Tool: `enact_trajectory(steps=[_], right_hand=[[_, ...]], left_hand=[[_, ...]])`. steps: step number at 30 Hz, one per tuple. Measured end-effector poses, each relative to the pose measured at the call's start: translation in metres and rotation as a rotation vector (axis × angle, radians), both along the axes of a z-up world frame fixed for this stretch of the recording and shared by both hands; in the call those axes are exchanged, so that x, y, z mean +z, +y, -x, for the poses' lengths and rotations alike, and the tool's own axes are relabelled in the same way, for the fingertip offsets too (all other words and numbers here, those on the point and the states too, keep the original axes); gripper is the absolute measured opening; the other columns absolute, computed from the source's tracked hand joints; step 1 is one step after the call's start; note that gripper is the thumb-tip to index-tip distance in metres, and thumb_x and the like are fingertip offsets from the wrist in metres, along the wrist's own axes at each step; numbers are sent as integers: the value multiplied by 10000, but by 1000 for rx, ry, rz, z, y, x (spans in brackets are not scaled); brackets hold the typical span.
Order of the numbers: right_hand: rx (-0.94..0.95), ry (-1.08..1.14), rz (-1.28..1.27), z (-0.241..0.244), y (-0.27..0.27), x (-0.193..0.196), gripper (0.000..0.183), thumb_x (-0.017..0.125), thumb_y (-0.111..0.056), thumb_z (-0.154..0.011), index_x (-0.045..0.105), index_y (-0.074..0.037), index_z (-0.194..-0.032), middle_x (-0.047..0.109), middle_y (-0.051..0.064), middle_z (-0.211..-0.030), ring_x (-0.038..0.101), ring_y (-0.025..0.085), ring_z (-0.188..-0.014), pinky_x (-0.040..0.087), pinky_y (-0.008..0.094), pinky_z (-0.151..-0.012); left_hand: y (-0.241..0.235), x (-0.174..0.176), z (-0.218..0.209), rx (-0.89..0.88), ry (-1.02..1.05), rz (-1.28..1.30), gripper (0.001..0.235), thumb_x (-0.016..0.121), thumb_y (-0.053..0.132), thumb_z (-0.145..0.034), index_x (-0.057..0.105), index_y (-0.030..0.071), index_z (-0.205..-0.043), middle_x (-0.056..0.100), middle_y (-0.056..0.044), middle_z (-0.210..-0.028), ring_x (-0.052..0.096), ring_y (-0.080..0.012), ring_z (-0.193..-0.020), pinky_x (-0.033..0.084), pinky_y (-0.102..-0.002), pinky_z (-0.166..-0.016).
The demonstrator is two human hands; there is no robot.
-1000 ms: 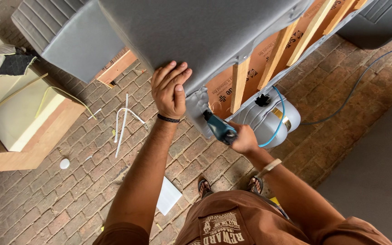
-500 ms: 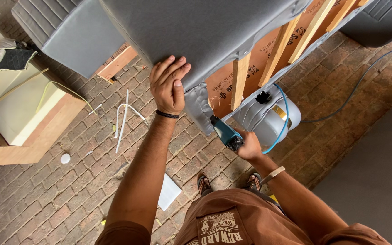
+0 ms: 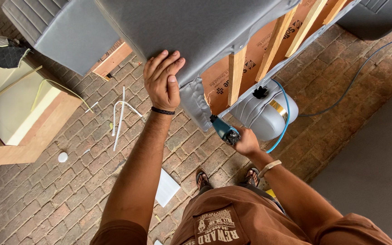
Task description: The person staples gray fabric onto a wooden chair frame using a pneumatic staple gun. They pull and smooth the fabric, then fire staples along the edges to secure it. The person reloads the staple gun mid-task and continues stapling around the frame. At the end, they flip the chair and wipe the underside with a cloth.
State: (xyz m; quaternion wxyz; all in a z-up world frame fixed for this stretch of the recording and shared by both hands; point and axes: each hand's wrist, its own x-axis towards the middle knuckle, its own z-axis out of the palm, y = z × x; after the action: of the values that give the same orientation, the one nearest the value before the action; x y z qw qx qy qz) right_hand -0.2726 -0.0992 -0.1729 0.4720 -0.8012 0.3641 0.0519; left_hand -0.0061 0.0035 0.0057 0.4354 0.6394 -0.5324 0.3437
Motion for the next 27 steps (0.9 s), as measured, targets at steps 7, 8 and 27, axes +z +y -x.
enact_trajectory(steps=[7, 8, 27], right_hand=[[60, -458, 12, 4, -1, 0, 298, 761, -156, -732, 750, 34, -961, 766, 156, -767, 688, 227, -634, 549, 431, -602], [64, -557, -21, 1, -3, 7, 281, 770, -171, -742, 725, 25, -939, 752, 131, -756, 687, 203, -631, 548, 401, -590], [164, -762, 52, -29, -12, 95, 227, 784, -231, -813, 659, -43, -834, 709, 51, -703, 685, 155, -583, 586, 318, -569]], left_hand=[[-2, -3, -2, -9, -6, 34, 577, 282, 339, -1092, 806, 99, -1113, 787, -49, -1182, 626, -250, -1281, 366, -434, -1172], [-2, -3, -2, -5, -7, 32, 578, 281, 341, -1092, 805, 99, -1114, 787, -49, -1181, 627, -250, -1280, 364, -433, -1172], [-4, -6, 0, -27, 13, 32, 556, 292, 321, -1086, 799, 97, -1122, 784, -52, -1184, 630, -255, -1282, 370, -442, -1164]])
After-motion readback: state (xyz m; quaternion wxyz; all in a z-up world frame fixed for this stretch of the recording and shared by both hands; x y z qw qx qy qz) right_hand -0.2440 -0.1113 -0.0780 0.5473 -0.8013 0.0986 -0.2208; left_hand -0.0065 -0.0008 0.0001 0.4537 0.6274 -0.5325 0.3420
